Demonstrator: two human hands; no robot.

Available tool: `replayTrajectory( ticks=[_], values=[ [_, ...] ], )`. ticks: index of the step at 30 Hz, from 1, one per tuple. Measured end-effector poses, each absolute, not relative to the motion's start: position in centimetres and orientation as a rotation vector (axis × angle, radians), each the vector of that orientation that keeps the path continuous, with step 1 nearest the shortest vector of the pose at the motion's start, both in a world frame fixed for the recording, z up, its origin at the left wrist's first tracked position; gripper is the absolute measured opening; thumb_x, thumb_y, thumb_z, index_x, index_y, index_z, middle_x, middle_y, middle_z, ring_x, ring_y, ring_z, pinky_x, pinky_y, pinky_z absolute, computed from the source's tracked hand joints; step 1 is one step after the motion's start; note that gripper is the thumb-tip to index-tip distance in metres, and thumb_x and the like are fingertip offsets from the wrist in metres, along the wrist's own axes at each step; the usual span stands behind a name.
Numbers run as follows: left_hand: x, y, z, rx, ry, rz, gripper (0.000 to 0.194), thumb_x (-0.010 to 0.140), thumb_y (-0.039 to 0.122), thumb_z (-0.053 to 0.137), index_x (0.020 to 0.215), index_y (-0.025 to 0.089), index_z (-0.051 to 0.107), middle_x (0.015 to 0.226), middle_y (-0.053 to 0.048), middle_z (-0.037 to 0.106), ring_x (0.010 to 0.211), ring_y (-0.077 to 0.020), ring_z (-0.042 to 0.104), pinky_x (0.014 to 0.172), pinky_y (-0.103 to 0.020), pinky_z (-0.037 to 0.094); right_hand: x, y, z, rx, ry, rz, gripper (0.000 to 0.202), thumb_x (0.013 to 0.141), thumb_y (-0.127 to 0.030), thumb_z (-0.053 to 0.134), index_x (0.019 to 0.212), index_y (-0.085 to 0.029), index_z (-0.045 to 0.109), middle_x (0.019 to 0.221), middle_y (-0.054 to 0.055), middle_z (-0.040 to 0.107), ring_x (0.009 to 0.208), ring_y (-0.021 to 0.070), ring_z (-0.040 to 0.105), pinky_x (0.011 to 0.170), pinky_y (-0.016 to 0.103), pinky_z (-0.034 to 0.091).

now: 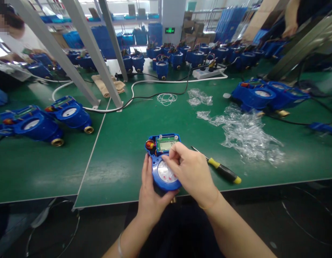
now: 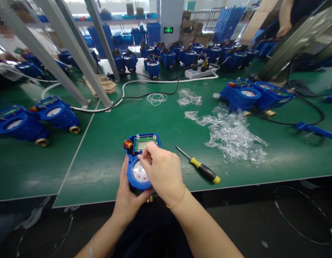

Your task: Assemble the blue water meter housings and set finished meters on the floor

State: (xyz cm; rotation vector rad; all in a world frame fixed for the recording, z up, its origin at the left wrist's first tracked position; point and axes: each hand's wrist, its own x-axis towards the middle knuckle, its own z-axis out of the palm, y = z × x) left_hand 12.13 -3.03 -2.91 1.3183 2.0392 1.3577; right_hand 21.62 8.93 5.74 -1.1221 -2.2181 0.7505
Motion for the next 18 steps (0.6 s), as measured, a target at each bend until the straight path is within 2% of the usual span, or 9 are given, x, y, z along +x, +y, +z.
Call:
replayTrajectory(
  ticks=[3, 6, 11, 14, 18],
  values=[
    [12.1, -3.0, -2.9, 1.326, 2.050, 1.343, 0.108, 0.072, 0.035, 0.081, 0.156, 0.036, 0.013, 0.165, -0.011, 0.020, 0.150, -0.0359, 0.024, 0.114, -0.055, 0.040, 22.0, 9.1, 6.1, -1.070, -2.190, 0.912, 0.021, 0.082, -0.018, 0.072, 0.074, -0.021, 0.053, 0.054, -0.010, 0.053, 0.047, 0.0077, 0.047, 0.053, 0.021, 0.032],
    [12.0, -3.1, -3.0, 1.329, 2.045, 1.341, 0.107, 0.073, 0.036, 0.080, 0.157, 0.034, 0.014, 0.165, -0.012, 0.020, 0.149, -0.0368, 0.025, 0.112, -0.055, 0.042, 22.0, 9.1, 6.2, -1.077, -2.195, 0.905, 0.025, 0.078, -0.018, 0.075, 0.072, -0.021, 0.051, 0.053, -0.011, 0.049, 0.046, 0.0070, 0.044, 0.053, 0.021, 0.031],
    [12.0, -3.1, -3.0, 1.324, 2.033, 1.345, 0.108, 0.073, 0.035, 0.080, 0.157, 0.035, 0.012, 0.165, -0.012, 0.019, 0.149, -0.0367, 0.025, 0.111, -0.055, 0.044, 22.0, 8.8, 5.6, -1.008, -2.133, 0.929, 0.023, 0.076, -0.005, 0.061, 0.068, -0.021, 0.046, 0.053, -0.010, 0.043, 0.047, 0.0065, 0.040, 0.050, 0.021, 0.030],
    [12.1, -3.0, -2.9, 1.323, 2.043, 1.349, 0.108, 0.073, 0.036, 0.081, 0.157, 0.035, 0.013, 0.165, -0.011, 0.019, 0.150, -0.0366, 0.025, 0.112, -0.055, 0.043, 23.0, 8.5, 5.1, -0.984, -1.798, 1.066, 0.023, 0.079, -0.012, 0.060, 0.069, -0.023, 0.043, 0.054, -0.010, 0.039, 0.045, 0.0065, 0.038, 0.045, 0.019, 0.029],
    [12.0, -3.0, -2.9, 1.307, 2.037, 1.362, 0.108, 0.071, 0.039, 0.082, 0.156, 0.035, 0.015, 0.165, -0.011, 0.021, 0.149, -0.0362, 0.026, 0.111, -0.054, 0.044, 26.3, 9.1, 3.9, -1.044, -1.376, 1.030, 0.012, 0.087, -0.024, 0.061, 0.092, -0.024, 0.050, 0.055, -0.010, 0.050, 0.042, 0.0080, 0.041, 0.042, 0.019, 0.035]
  ],
)
